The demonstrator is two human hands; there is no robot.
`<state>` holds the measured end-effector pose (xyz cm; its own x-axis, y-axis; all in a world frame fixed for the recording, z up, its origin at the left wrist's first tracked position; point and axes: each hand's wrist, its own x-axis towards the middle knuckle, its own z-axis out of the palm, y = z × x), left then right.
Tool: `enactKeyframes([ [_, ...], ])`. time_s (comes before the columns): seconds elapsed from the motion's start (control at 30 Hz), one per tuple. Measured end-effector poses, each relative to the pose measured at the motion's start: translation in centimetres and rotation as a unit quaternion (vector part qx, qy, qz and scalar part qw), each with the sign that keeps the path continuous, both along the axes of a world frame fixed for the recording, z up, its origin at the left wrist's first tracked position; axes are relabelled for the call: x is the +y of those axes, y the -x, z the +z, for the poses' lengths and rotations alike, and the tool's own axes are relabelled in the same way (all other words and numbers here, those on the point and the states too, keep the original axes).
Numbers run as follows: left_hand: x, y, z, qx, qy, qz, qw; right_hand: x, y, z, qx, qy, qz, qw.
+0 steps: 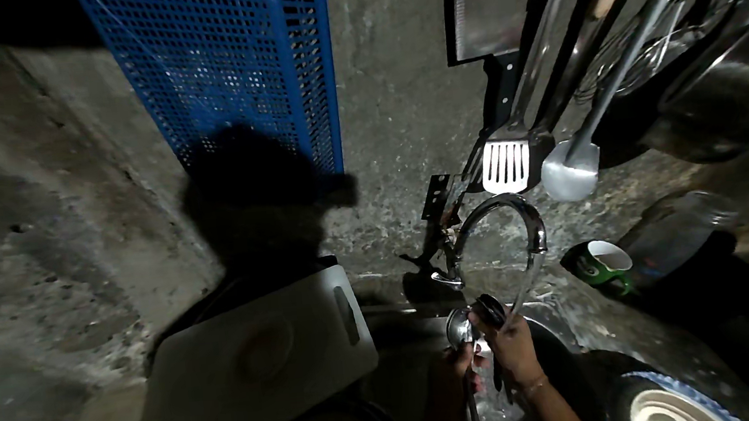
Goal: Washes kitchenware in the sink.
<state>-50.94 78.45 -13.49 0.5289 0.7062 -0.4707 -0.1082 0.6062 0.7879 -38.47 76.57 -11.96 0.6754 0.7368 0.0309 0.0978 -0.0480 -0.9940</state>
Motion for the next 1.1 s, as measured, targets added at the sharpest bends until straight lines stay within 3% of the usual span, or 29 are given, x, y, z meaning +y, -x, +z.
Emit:
enactKeyframes([
  [0.07, -0.1, 0.0, 0.3, 0.028, -0.010, 0.006, 1.000, 0.0, 0.4, -0.7, 0.007, -0.009, -0.014, 1.000],
  [0.2, -1.1, -0.1, 0.5, 0.056, -0.032, 0.022, 0.998, 0.8, 0.5, 0.0, -0.063, 0.136, -0.005, 0.989],
  [0.27, -1.1, -0.4, 0.6, 0.059, -0.043, 0.029, 0.997, 1.4, 0.3, -0.1, -0.018, 0.112, -0.035, 0.993],
  [0.33, -0.8, -0.5, 0.7, 0.063, -0.063, 0.034, 0.995, 1.2, 0.6, 0.1, 0.042, 0.065, -0.004, 0.997],
  [0.53, -0.3, 0.4, -0.4, 0.066, -0.045, 0.001, 0.997, 1.2, -1.3, 1.9, 0.065, 0.107, 0.125, 0.984],
  [0.6, -0.1, 0.5, -0.3, 0.043, -0.034, 0.001, 0.998, 1.3, -1.9, 2.3, 0.100, 0.124, 0.111, 0.981],
  [0.67, 0.3, 0.6, 0.2, 0.033, -0.027, -0.021, 0.999, 1.4, -1.9, 2.4, 0.095, 0.137, 0.086, 0.982],
  [0.83, 0.8, 0.1, 1.0, 0.027, -0.013, -0.070, 0.997, 1.0, -2.2, 1.9, 0.061, 0.121, 0.152, 0.979],
  [1.1, 0.3, -0.4, 0.9, 0.002, -0.004, 0.051, 0.999, 0.6, -0.9, 2.1, 0.032, 0.091, 0.003, 0.995],
])
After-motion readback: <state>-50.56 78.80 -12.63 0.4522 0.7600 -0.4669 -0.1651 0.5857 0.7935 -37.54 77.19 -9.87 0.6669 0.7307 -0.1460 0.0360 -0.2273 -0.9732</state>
